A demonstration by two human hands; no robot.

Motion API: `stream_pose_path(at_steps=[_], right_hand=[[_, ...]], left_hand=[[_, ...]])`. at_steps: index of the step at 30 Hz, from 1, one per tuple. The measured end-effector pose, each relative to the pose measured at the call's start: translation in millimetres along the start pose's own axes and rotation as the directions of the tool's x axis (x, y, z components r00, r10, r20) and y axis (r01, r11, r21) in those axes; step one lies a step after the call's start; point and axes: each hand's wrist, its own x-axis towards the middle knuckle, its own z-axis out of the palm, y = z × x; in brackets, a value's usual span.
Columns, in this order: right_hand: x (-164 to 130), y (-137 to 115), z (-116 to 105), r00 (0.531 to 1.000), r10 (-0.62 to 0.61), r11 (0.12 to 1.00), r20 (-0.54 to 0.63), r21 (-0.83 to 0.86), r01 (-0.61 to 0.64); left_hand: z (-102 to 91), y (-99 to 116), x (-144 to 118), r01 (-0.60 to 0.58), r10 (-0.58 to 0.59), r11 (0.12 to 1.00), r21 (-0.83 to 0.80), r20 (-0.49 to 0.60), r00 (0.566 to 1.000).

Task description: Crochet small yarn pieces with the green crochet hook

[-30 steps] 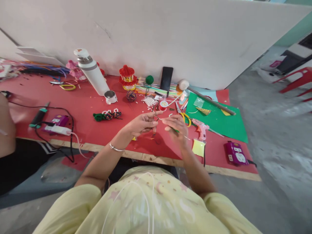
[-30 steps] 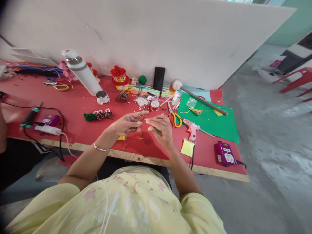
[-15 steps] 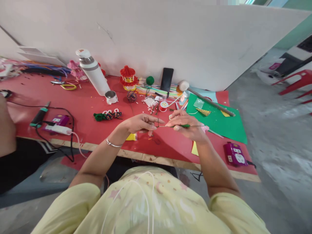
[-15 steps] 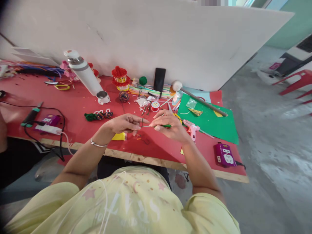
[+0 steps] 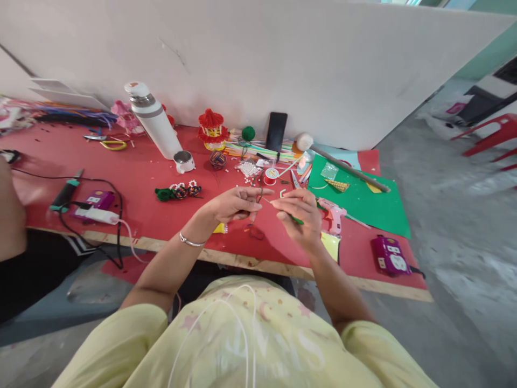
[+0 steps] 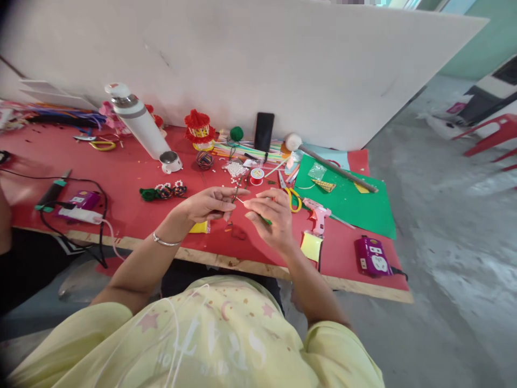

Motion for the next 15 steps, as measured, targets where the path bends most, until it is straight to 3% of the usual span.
stream_pose_path(at_steps=[3,9,15], right_hand=[[-8.4,-0.9,9.3,0.998,-0.041,0.996,-0.04,-0.081,0.038],[-16.0,5.8,21.3,0.999,-0.033,0.999,-0.031,-0.041,0.032],[-21.3,9.7,27.2,0.992,-0.107,0.984,-0.061,-0.148,0.097]], left_hand=[[3.8,-0.6,-1.1,0.026,-0.026,0.998,-0.059,0.013,1.0],[5.7,-4.9,-2.6,0.044,-0.042,0.993,-0.109,0.015,0.999],[4.0,-9.2,-0.9,0.058,-0.052,0.988,-0.14,0.048,0.997]])
